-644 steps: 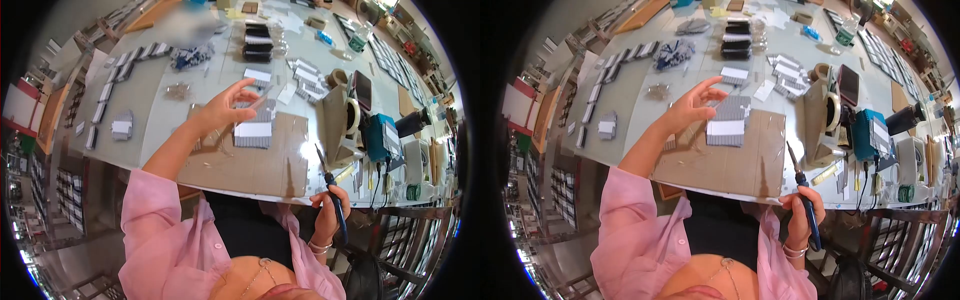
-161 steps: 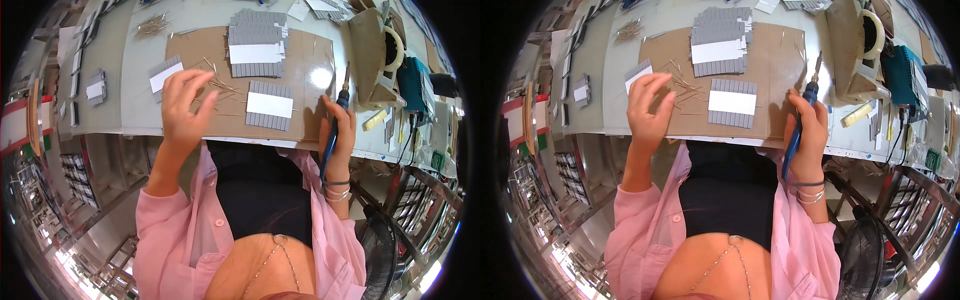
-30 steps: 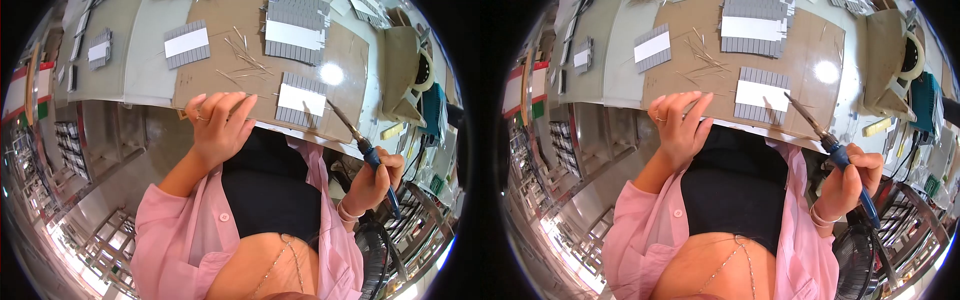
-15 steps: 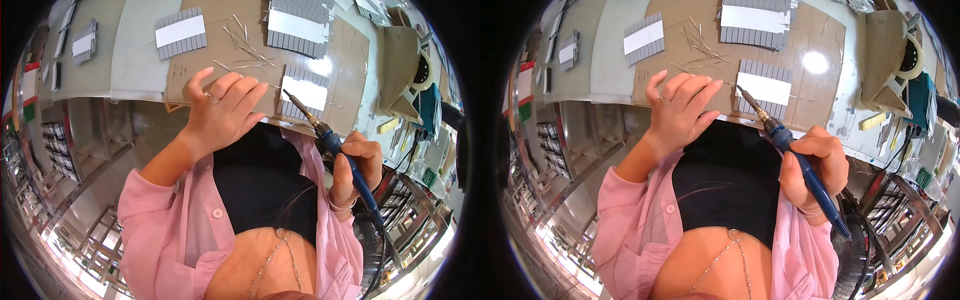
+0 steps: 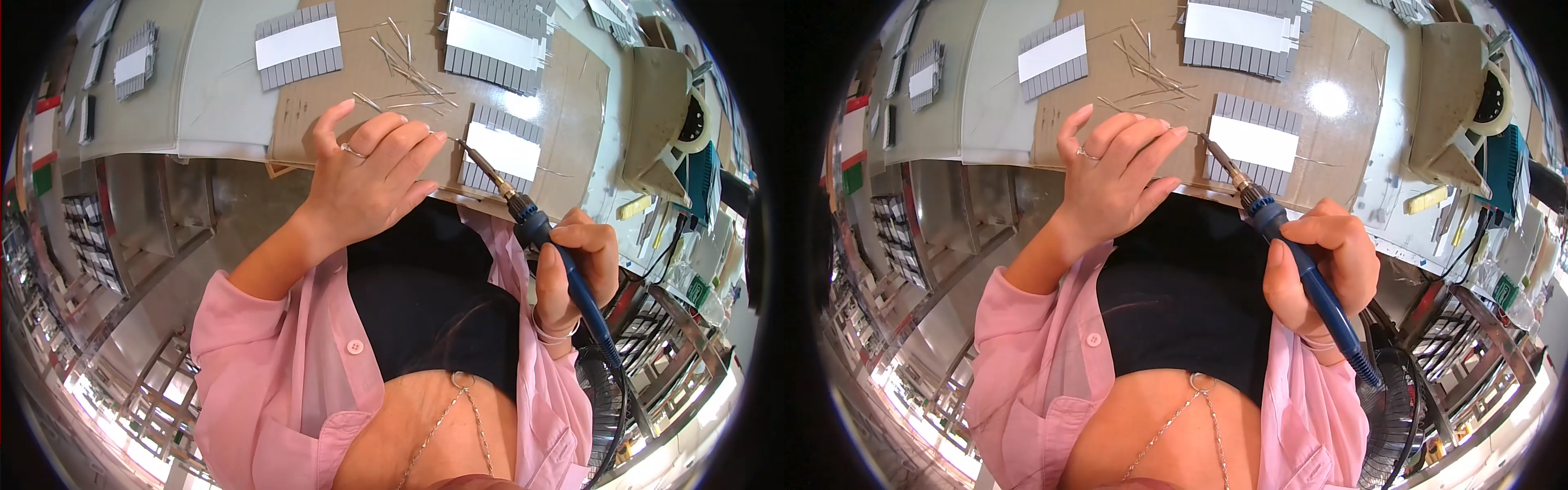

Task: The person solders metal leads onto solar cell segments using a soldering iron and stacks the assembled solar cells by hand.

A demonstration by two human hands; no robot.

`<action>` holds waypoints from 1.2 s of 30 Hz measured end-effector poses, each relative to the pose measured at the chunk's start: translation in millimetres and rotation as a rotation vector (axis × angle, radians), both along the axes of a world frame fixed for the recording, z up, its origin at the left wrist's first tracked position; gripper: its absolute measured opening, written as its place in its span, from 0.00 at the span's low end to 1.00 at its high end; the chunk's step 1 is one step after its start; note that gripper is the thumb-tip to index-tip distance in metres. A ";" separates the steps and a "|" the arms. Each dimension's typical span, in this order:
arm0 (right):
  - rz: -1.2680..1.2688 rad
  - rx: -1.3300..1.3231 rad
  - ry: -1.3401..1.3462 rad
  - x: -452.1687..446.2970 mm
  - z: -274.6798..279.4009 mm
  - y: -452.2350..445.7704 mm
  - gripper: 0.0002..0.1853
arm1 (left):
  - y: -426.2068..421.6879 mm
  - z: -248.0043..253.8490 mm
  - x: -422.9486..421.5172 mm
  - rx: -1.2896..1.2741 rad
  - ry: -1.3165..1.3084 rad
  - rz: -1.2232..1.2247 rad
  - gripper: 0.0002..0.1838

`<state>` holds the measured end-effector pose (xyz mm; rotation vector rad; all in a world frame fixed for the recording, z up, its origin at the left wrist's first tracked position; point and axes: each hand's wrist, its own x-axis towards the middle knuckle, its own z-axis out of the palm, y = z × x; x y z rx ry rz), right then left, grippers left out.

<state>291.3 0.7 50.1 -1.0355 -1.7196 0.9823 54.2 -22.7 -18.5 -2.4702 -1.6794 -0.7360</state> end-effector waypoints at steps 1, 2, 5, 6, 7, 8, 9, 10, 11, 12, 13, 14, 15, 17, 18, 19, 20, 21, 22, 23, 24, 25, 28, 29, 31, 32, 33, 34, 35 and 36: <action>0.001 -0.001 -0.002 -0.1 -0.3 0.0 0.08 | 0.0 0.0 0.0 -0.002 0.001 -0.001 0.22; 0.002 -0.001 -0.004 -0.2 -0.9 -0.1 0.08 | 0.0 -0.2 0.0 0.000 0.000 -0.001 0.21; 0.005 -0.005 -0.003 -0.6 -1.9 0.3 0.08 | 0.4 -0.9 0.1 0.005 -0.002 0.001 0.21; 0.006 -0.007 -0.002 -0.7 -2.2 0.7 0.08 | 0.6 -1.1 0.3 0.006 -0.002 0.002 0.21; 0.004 -0.009 0.001 -1.1 -2.5 0.8 0.08 | 0.7 -1.3 0.3 0.007 -0.003 0.003 0.21; 0.003 -0.010 0.005 -1.8 -2.7 0.8 0.08 | 0.7 -1.2 0.0 0.005 -0.002 0.002 0.21; 0.001 -0.012 0.009 -2.2 -2.9 1.0 0.08 | 0.6 -1.0 -0.3 0.003 -0.002 0.001 0.22; 0.007 -0.013 0.007 -2.5 -2.9 1.4 0.08 | 0.6 -0.8 -0.6 0.001 -0.002 0.001 0.22; 0.014 -0.014 0.005 -2.7 -2.8 1.9 0.08 | 0.9 -1.0 -0.6 0.003 -0.011 -0.001 0.22; 0.021 -0.015 0.003 -2.9 -2.9 2.3 0.08 | 1.4 -1.2 -0.4 0.005 -0.020 -0.002 0.22; 0.028 -0.008 0.000 -3.1 -3.7 2.5 0.08 | 1.4 -1.2 -0.3 0.008 -0.029 -0.003 0.22; 0.034 0.001 -0.002 -3.2 -5.0 2.7 0.08 | 1.0 -1.2 -0.6 0.011 -0.095 0.001 0.21; 0.041 0.011 -0.003 -3.3 -5.7 3.1 0.08 | 0.5 -1.2 -1.2 0.015 -0.162 0.004 0.20; 0.086 0.067 -0.052 -1.5 -5.6 4.6 0.08 | -0.1 -1.8 -3.3 0.026 -0.294 0.015 0.18; 0.108 0.096 -0.076 -1.0 -5.3 4.9 0.07 | -1.1 -2.8 -4.8 0.031 -0.361 0.022 0.17; 0.103 0.081 -0.061 -2.3 -4.1 4.4 0.07 | -2.0 -3.6 -5.8 0.035 -0.426 0.028 0.17; 0.060 0.050 -0.028 -3.7 -2.4 3.4 0.07 | -3.1 -4.0 -6.1 0.040 -0.414 0.038 0.16; 0.015 0.020 0.004 -5.0 -0.5 2.0 0.07 | -4.3 -4.1 -6.2 0.045 -0.402 0.046 0.15; -0.029 -0.010 0.037 -5.5 0.3 1.4 0.08 | -5.1 -4.0 -5.9 0.050 -0.390 0.055 0.14; -0.070 0.048 0.096 -3.6 -2.7 0.5 0.07 | -5.6 -3.7 -4.8 0.058 -0.341 0.057 0.14; -0.042 0.104 0.144 2.9 -3.3 3.1 0.08 | -6.3 -3.1 -2.2 0.065 -0.291 0.060 0.14; -0.078 0.129 0.186 3.4 -2.0 4.2 0.09 | -7.3 -2.1 0.9 0.069 -0.242 0.063 0.14; -0.183 0.161 0.210 9.1 4.3 5.4 0.12 | -7.5 2.6 16.3 0.042 -0.118 0.118 0.16; -0.215 0.160 0.210 11.5 4.5 5.1 0.12 | -7.3 3.5 20.1 0.031 -0.086 0.124 0.17; -0.257 0.159 0.216 17.4 2.9 5.0 0.11 | -7.4 4.5 25.2 0.007 -0.021 0.137 0.20; -0.279 0.157 0.216 20.0 2.2 4.4 0.11 | -7.3 5.5 25.8 -0.003 0.000 0.135 0.20; -0.302 0.154 0.216 22.5 1.9 3.1 0.11 | -7.5 6.5 26.3 -0.013 0.020 0.132 0.20; -0.326 0.150 0.215 25.4 1.9 1.6 0.11 | -7.4 7.5 26.7 -0.025 0.039 0.129 0.20; -0.333 0.115 0.252 28.7 2.5 0.0 0.11 | -6.5 9.3 26.0 -0.053 0.015 0.118 0.21; -0.354 0.111 0.279 32.9 2.6 -0.4 0.11 | -4.5 12.0 23.9 -0.080 -0.008 0.109 0.22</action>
